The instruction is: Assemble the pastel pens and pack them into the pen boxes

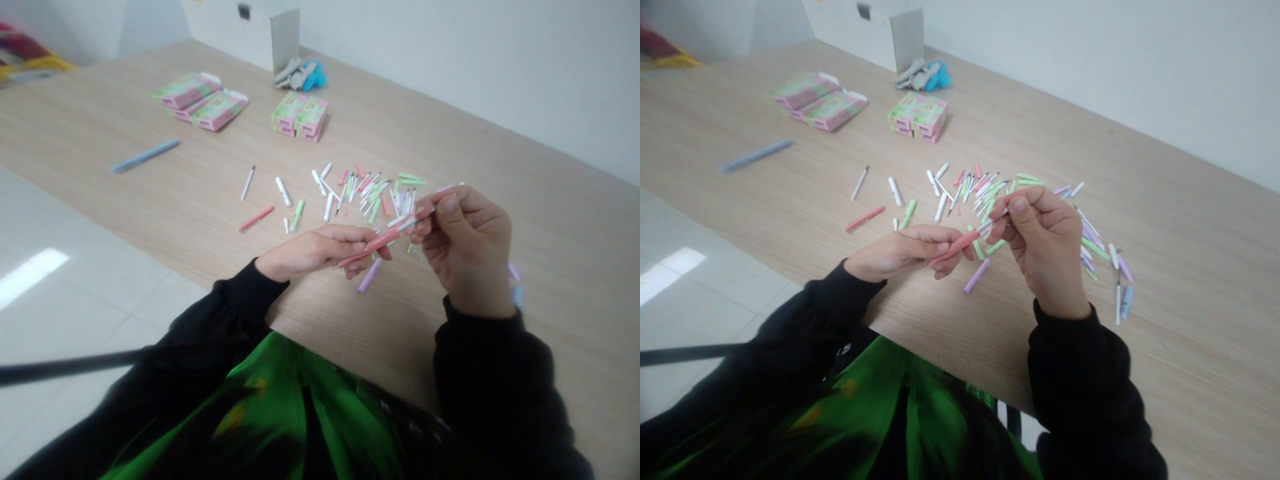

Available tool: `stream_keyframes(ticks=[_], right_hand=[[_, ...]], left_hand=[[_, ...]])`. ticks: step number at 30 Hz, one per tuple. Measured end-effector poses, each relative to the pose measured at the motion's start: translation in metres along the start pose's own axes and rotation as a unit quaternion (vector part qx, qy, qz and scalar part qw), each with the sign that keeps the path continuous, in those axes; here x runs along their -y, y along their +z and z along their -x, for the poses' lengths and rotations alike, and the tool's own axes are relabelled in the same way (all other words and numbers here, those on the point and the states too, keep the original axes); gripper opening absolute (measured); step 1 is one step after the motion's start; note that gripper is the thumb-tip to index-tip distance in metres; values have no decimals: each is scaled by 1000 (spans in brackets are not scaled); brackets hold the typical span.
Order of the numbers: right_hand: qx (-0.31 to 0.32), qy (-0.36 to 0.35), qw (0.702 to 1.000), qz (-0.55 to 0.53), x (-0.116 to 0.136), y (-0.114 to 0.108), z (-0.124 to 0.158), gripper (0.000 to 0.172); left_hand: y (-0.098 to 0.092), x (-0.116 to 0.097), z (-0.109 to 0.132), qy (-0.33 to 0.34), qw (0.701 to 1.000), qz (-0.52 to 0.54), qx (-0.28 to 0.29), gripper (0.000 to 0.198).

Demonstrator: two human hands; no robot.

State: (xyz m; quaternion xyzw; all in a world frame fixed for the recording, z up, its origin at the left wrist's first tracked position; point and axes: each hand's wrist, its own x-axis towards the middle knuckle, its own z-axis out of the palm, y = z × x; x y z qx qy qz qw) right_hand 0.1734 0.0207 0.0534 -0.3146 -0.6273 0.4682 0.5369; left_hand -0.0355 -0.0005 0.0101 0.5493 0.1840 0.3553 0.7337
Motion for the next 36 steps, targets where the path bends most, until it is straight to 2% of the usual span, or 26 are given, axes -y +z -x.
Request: stream_keyframes(ticks=[5, 11, 14, 20, 23, 26, 31, 36], right_hand=[[19, -29, 998, 47, 14, 8, 13, 4], [20, -12, 998, 50, 7, 10, 21, 9], [6, -28, 997, 68, 9, 12, 25, 8], [5, -78, 990, 118, 30, 15, 40, 8], [18, -78, 989, 121, 35, 15, 43, 9], [41, -58, 990, 122, 31, 15, 41, 10], [51, -46, 994, 83, 5, 15, 35, 7], [5, -43, 998, 41, -15, 17, 29, 7]], left_hand=[[-2, 1, 3, 14, 995, -97, -19, 26], [8, 4, 1, 21, 985, -167, -44, 29], [11, 7, -2, 26, 980, -191, -57, 30], [6, 8, -1, 43, 973, -222, -40, 33], [5, 8, 1, 52, 971, -228, -39, 36], [6, 10, 1, 62, 965, -250, -47, 39], [12, 13, -4, 77, 950, -296, -63, 44], [16, 15, -7, 97, 942, -301, -109, 39]])
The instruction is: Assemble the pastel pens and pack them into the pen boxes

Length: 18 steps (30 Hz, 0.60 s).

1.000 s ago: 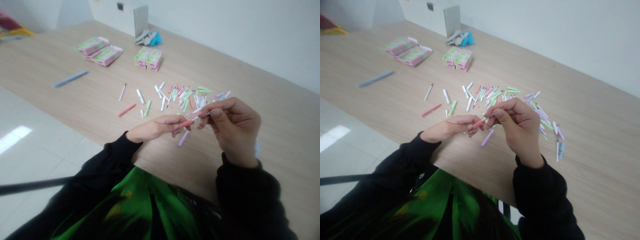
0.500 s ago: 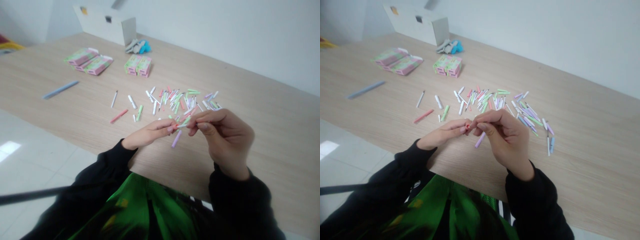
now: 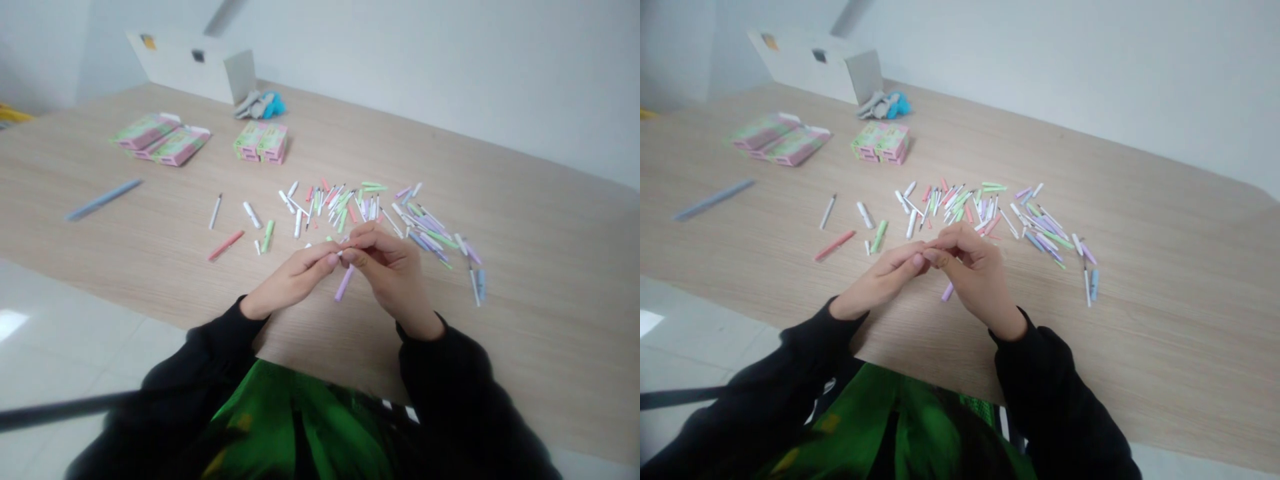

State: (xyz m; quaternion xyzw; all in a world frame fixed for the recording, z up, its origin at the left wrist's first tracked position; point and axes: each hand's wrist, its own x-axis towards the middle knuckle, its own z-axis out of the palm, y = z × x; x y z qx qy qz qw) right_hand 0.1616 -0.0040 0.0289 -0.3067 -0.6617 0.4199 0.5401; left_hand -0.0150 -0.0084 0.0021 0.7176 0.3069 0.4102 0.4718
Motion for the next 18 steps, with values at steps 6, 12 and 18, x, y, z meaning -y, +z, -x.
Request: stream_keyframes(ticks=[6, 12, 18], right_hand=[[3, 35, 999, -17, 3, -1, 1, 3], [17, 69, 997, -43, 2, -5, 0, 34], [-81, 92, 965, 232, -14, -92, -9, 23]], left_hand=[[1, 2, -1, -23, 1000, 12, -14, 40], [1, 8, 1, -42, 998, 35, -10, 49], [-9, 17, 9, -88, 993, 64, -49, 53]])
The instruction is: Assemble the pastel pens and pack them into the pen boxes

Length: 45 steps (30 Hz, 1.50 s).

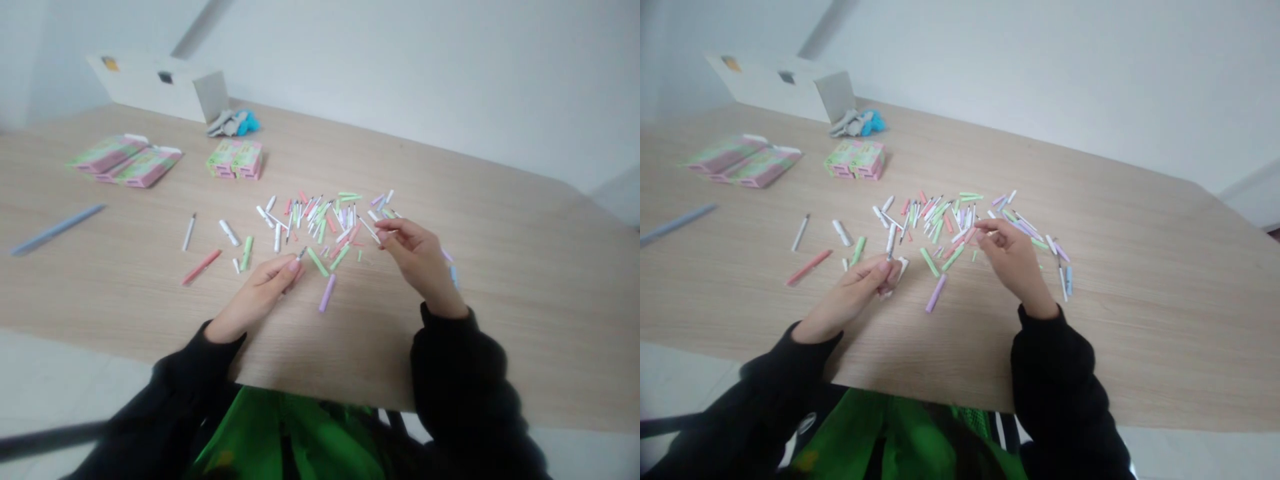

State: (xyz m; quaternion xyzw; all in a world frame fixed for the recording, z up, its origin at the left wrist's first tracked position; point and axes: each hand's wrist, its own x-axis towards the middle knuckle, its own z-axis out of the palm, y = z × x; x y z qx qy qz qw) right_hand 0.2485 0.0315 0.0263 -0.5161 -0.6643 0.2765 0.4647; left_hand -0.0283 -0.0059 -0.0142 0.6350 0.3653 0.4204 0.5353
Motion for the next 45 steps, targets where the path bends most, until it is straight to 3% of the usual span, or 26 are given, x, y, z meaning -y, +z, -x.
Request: stream_keyframes(ticks=[3, 6, 13, 17, 23, 29, 39, 45], right_hand=[[-19, 96, 974, 202, -41, -39, -22, 30], [12, 100, 959, 265, -67, -49, -40, 30], [164, 64, 933, 314, -68, 12, -67, 26], [160, 97, 910, 370, -65, 34, -80, 27], [131, 151, 886, 419, -66, 37, -89, 26], [146, 107, 895, 407, -57, 42, -95, 25], [169, 81, 899, 396, -47, 93, -109, 31], [128, 44, 936, 325, -19, 79, -97, 23]], left_hand=[[-7, 2, 3, -15, 999, 29, -13, 53], [-10, 3, 3, -15, 998, 59, -26, 53], [-12, 5, 4, -45, 997, 29, -52, 55], [-12, 3, 4, -42, 998, 7, -52, 54], [-11, -2, 4, -38, 997, -24, -58, 53], [-10, -3, 5, -60, 995, -11, -81, 48], [-10, -2, 3, -66, 994, -25, -83, 49], [-5, -6, 5, -68, 996, -21, -54, 45]])
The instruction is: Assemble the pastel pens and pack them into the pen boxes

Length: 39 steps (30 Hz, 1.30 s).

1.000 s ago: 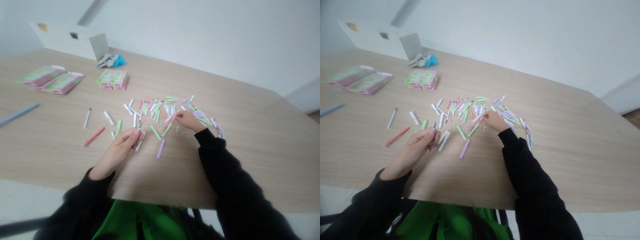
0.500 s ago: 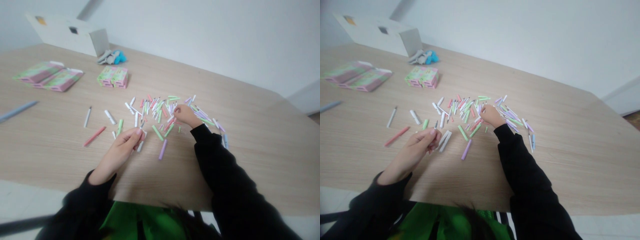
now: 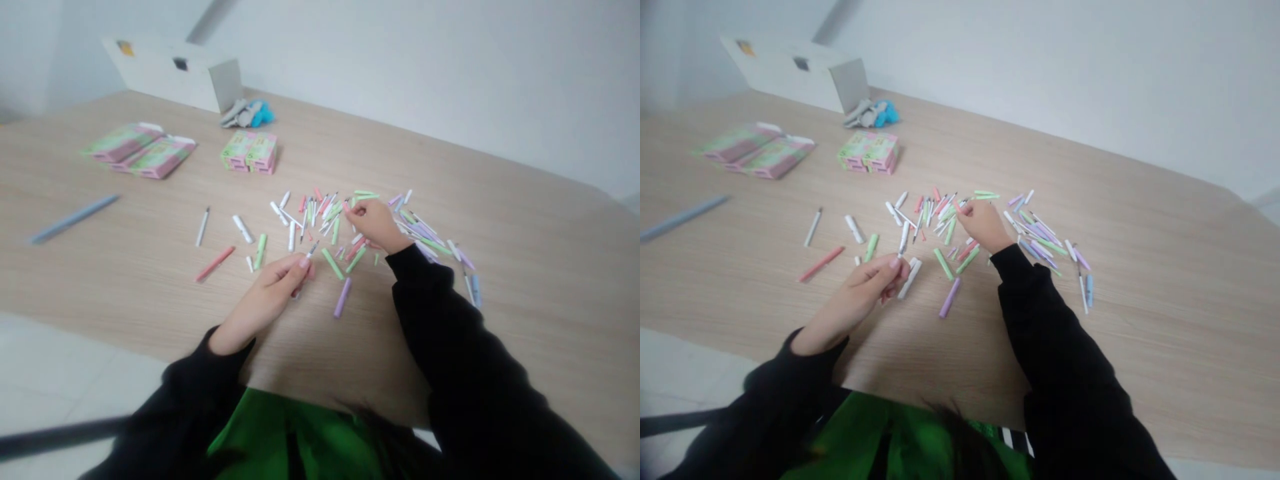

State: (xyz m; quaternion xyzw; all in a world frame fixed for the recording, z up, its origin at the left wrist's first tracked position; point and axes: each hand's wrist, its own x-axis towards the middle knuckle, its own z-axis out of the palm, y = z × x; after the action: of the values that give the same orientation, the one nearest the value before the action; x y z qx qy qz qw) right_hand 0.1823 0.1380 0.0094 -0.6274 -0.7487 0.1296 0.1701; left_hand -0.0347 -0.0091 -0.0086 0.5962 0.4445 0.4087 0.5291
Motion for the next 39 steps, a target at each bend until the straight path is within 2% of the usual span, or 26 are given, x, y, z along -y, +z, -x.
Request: stream_keyframes(ticks=[2, 5, 7, 9, 17, 20, 25, 29, 31, 33, 35, 39], right_hand=[[-19, -35, 990, -139, 8, -15, 15, 23], [-15, -91, 914, -395, 23, -30, 43, 20], [-8, -112, 871, -478, 33, -34, 61, 23], [2, -118, 852, -510, 42, -35, 76, 29], [-7, -134, 857, -497, 59, -35, 105, 13], [-7, -141, 858, -494, 56, -33, 107, 13], [16, -148, 877, -457, 54, -25, 109, 14], [63, -160, 876, -450, 52, -15, 114, 16], [82, -160, 871, -457, 49, -11, 118, 17], [87, -154, 861, -476, 46, -8, 122, 17], [84, -146, 853, -493, 44, -8, 126, 18], [76, -137, 857, -492, 41, -7, 131, 18]], left_hand=[[2, -3, 1, 0, 1000, -5, 11, 44], [3, -4, 2, 2, 1000, -14, 26, 43], [2, -3, 2, 2, 999, -18, 33, 43], [2, 0, 1, 3, 999, -20, 38, 43], [2, 4, -1, 10, 999, -8, 43, 43], [2, 4, -2, 14, 999, -10, 45, 43], [2, 3, -2, 18, 998, -16, 53, 42], [2, 5, -1, 15, 992, 70, 107, 28], [2, 4, 0, 27, 981, 121, 149, 36], [1, 2, 0, 35, 978, 119, 168, 39], [1, -1, 1, 34, 979, 89, 177, 33], [2, -1, 0, 24, 975, 70, 208, 30]])
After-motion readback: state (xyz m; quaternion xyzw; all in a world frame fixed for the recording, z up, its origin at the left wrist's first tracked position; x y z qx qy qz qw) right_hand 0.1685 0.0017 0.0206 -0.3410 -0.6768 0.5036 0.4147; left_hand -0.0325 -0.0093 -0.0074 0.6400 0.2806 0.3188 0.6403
